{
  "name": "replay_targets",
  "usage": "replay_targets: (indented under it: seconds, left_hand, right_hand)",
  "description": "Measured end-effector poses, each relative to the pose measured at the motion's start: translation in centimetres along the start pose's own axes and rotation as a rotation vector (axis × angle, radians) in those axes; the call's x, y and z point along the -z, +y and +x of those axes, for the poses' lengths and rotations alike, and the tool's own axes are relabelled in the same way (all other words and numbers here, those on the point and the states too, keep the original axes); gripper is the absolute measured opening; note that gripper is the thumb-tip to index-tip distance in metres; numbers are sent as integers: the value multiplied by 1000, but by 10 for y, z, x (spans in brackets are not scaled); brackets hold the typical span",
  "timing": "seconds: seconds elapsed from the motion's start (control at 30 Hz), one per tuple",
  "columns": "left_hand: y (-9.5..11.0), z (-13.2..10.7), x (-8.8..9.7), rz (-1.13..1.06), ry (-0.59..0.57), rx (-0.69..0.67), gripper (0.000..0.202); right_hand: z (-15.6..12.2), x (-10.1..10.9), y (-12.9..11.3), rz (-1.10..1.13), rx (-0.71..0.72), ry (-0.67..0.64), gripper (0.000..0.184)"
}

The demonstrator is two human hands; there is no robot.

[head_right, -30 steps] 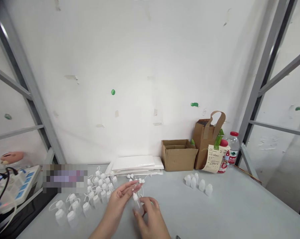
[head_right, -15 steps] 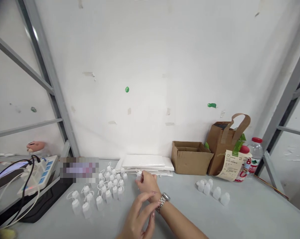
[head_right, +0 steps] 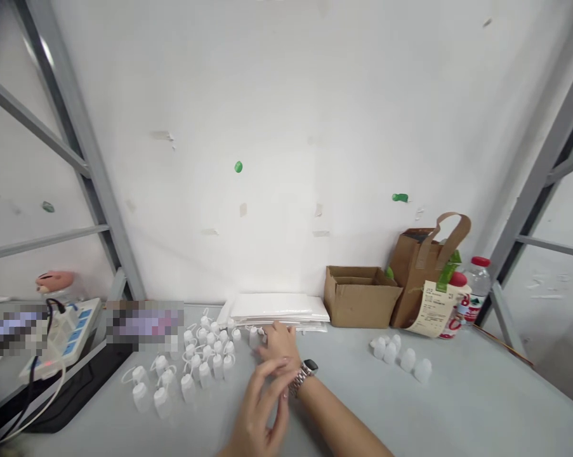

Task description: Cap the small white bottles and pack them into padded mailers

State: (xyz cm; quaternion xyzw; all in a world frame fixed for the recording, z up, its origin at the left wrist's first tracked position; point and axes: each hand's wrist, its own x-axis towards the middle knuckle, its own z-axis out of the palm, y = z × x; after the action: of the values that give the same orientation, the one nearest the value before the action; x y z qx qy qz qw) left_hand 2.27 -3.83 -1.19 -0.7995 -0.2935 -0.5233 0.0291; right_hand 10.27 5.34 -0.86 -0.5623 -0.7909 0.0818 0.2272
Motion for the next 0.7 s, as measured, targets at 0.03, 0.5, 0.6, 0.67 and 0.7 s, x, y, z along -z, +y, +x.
replay_targets:
  seconds: [0.03, 0.5, 0.6, 0.67, 0.7]
  left_hand:
    - [-1, 0, 1, -1, 11, 29, 44]
    - [-14, -1, -15, -73, -74, 672, 29]
    - [-18, -1, -17, -79, -102, 716, 28]
    - [-19, 0, -17, -89, -118, 733, 28]
    - [-20, 0, -17, -93, -128, 741, 28]
  right_hand:
    - [-7, 7, 6, -10, 6, 16, 24]
    - [-91, 115, 153, -745, -335, 321, 19]
    - [-92, 114, 163, -717, -313, 300, 19]
    - [-90, 110, 164, -673, -303, 305, 23]
    - [-89, 108, 163, -645, -299, 317, 24]
